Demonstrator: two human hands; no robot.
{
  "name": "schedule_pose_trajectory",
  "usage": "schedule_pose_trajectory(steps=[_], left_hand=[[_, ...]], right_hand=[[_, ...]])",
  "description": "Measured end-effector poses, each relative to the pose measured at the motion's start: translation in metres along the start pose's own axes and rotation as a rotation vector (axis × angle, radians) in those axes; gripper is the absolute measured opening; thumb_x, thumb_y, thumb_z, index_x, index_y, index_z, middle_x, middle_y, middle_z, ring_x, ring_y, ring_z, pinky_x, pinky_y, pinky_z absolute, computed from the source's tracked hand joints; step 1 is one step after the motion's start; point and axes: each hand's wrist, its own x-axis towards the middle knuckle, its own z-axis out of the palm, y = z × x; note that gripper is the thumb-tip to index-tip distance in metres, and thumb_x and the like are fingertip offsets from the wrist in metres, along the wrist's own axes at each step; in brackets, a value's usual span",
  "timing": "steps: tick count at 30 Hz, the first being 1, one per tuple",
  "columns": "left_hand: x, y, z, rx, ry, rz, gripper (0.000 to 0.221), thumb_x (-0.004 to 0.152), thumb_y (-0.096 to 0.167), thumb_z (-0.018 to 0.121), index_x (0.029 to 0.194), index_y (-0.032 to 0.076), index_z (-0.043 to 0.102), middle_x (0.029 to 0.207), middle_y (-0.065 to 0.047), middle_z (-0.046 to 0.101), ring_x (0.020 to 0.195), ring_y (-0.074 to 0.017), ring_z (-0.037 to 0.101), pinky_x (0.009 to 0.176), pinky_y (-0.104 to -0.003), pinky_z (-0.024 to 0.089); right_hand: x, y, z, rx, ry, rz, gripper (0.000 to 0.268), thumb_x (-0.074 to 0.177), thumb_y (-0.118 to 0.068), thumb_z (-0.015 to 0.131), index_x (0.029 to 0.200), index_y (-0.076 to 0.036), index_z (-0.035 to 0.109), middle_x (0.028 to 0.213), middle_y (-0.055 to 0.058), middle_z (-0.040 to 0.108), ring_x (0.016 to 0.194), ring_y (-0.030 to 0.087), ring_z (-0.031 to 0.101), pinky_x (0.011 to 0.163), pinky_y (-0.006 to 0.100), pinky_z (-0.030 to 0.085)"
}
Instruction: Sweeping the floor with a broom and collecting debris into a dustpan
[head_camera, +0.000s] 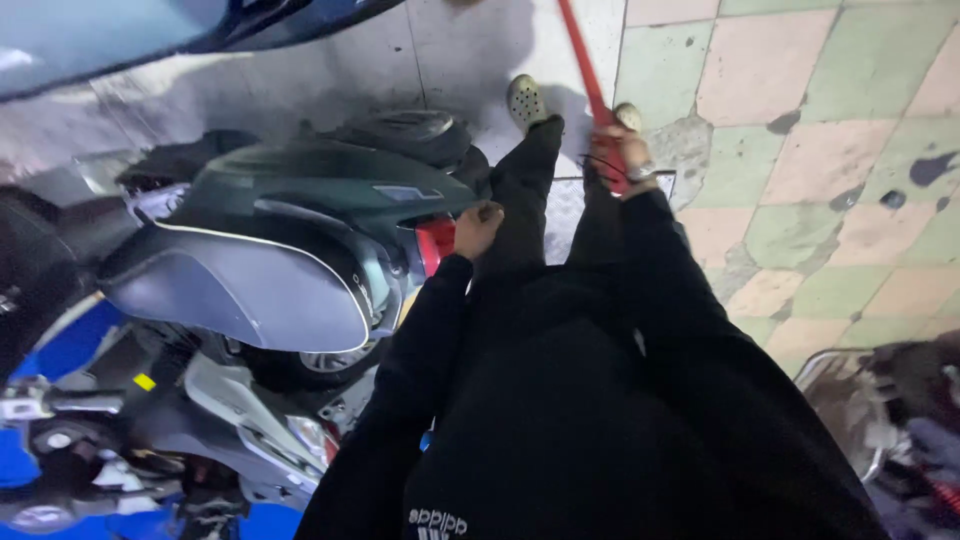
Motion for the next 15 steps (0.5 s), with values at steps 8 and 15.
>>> schedule_pose_trajectory(steps=[8,15], left_hand=[[0.031,0.067,-0.001,0.066,-0.155,0.167,0.028,0.09,0.044,0.066,0.106,0.023,0.075,0.09,-0.006,0.075,0.088,-0.0259,0.074,0.087,-0.04,0.058],[0.067,0.118,0.041,0.178,-0.162,0.314,0.023,0.09,0.035,0.07,0.106,0.02,0.077,0.094,-0.011,0.077,0.094,-0.0299,0.074,0.09,-0.044,0.056]], right_hand=[[-0.154,0.013,-0.049,-0.168,0.408,-0.368,0.014,0.08,-0.016,0.068,0.088,-0.012,0.078,0.057,0.013,0.061,0.044,0.022,0.062,0.043,0.036,0.046],[-0.142,0.066,-0.094,0.09,0.18,-0.167,0.032,0.079,-0.005,0.078,0.107,-0.001,0.061,0.063,0.014,0.058,0.043,0.023,0.055,0.037,0.036,0.047]])
